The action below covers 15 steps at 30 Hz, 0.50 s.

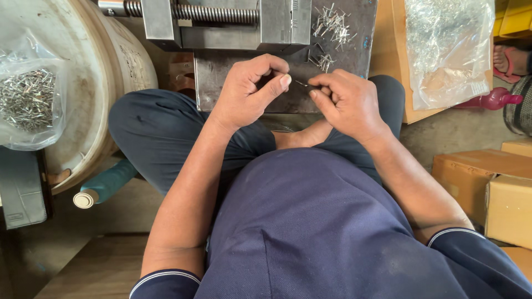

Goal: The person sits on the floor and assembles small metal nails by hand. They pick up a nail and a small white cylindrical piece, fit them together, and place the assembled unit into a metal jig. The person repeats this process continuously.

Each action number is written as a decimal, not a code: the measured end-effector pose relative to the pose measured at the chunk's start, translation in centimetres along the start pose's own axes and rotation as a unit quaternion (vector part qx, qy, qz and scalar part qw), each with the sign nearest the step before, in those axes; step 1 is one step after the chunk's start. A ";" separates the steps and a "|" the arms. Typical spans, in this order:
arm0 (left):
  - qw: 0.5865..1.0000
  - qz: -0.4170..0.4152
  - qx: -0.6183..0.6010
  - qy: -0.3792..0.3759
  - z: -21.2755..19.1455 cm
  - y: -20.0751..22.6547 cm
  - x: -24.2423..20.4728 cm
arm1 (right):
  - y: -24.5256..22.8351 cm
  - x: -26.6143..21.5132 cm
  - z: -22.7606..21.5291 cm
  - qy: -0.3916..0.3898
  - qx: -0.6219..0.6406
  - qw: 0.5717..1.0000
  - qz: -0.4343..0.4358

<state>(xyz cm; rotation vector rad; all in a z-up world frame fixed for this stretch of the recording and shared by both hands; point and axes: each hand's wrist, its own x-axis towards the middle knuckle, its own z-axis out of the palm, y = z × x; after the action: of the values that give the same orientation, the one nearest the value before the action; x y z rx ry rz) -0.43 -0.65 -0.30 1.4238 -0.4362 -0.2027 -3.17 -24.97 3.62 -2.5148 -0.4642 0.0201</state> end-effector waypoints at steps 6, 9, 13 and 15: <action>0.998 0.003 0.057 0.001 0.2 0.6 0.1 | 0.0 0.7 0.7 0.008 -0.051 0.996 -0.077; 0.994 0.042 0.105 0.003 0.5 1.2 0.3 | 0.3 0.5 1.1 -0.026 0.089 0.995 0.030; 0.968 0.135 0.212 -0.012 0.7 1.8 0.4 | 0.7 0.4 1.5 -0.096 0.488 0.845 0.197; 0.960 0.136 0.242 -0.024 0.8 1.7 0.7 | 1.1 0.5 1.6 -0.100 0.552 0.796 0.227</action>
<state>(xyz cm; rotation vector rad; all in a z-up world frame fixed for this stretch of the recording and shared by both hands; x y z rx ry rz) -0.32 -1.43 1.57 1.8171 -0.7532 0.1030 -2.48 -24.82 1.72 -1.3871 0.1125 0.5760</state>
